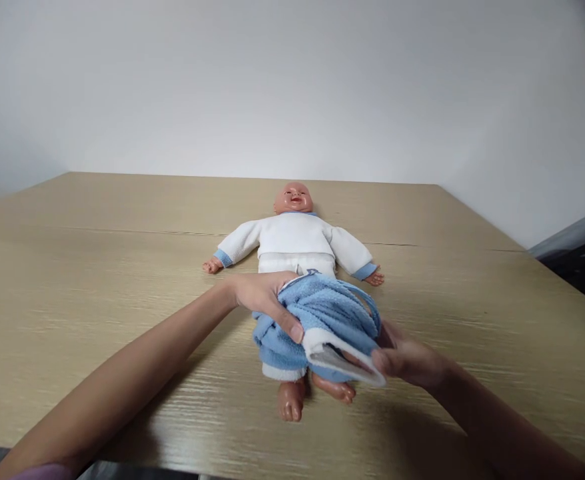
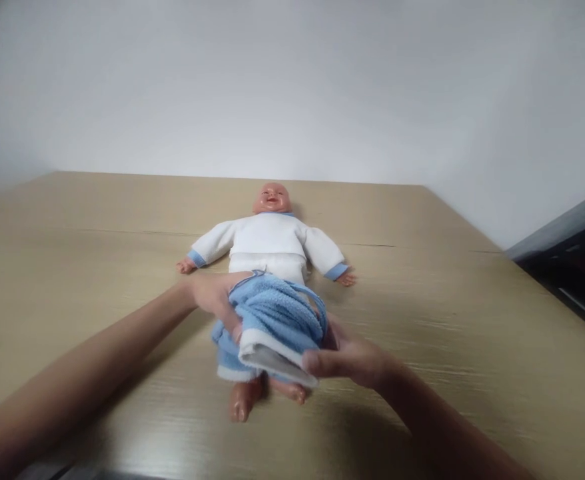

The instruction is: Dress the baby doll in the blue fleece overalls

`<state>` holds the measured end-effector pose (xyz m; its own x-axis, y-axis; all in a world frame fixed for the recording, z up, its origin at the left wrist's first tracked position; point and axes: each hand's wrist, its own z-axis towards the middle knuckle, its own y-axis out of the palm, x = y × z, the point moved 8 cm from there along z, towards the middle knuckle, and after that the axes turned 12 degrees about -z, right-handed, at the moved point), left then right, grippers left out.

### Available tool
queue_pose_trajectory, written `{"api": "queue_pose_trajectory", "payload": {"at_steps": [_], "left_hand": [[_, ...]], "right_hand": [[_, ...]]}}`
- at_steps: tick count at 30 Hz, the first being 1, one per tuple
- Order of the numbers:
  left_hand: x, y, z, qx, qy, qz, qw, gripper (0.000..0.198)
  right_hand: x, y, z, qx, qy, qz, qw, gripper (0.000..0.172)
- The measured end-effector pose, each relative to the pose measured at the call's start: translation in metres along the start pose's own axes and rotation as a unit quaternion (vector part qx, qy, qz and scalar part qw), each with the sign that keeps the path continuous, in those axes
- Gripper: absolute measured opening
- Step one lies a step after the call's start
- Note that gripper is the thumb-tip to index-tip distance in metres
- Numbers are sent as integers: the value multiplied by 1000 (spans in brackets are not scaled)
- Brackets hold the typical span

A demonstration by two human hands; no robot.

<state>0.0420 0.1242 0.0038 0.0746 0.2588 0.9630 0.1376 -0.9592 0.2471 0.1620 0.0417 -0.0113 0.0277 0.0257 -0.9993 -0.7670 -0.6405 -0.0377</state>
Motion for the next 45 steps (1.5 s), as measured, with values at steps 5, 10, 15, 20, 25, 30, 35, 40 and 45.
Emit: {"api": "queue_pose_trajectory", "payload": {"at_steps": [5,10,15,20,25,30,35,40,45], "left_hand": [[6,5,1,-21,20,60,998,53],[0,1,4,11,7,56,998,53],[16,6,6,61,49,99,992,66],[22,20,4,88,7,166,982,49],[20,28,0,90,-77,300,947,51],[11,29,-3,87,-172,395,898,54],[-2,31,-1,100,-199,449,865,64],[-9,33,3,104,-198,464,857,73],[-10,34,3,101,-209,466,854,75]], "right_hand": [[4,-25,3,102,16,-60,993,51],[1,-59,6,274,5,-140,951,44],[-21,-40,-12,330,70,-245,909,46],[-14,25,-48,316,160,-282,892,31],[13,38,-75,391,202,-234,867,59],[19,25,-79,399,220,-267,849,65],[22,29,-84,422,237,-353,801,55],[23,46,-86,450,212,-382,779,47],[21,48,-90,468,185,-423,754,26]]}}
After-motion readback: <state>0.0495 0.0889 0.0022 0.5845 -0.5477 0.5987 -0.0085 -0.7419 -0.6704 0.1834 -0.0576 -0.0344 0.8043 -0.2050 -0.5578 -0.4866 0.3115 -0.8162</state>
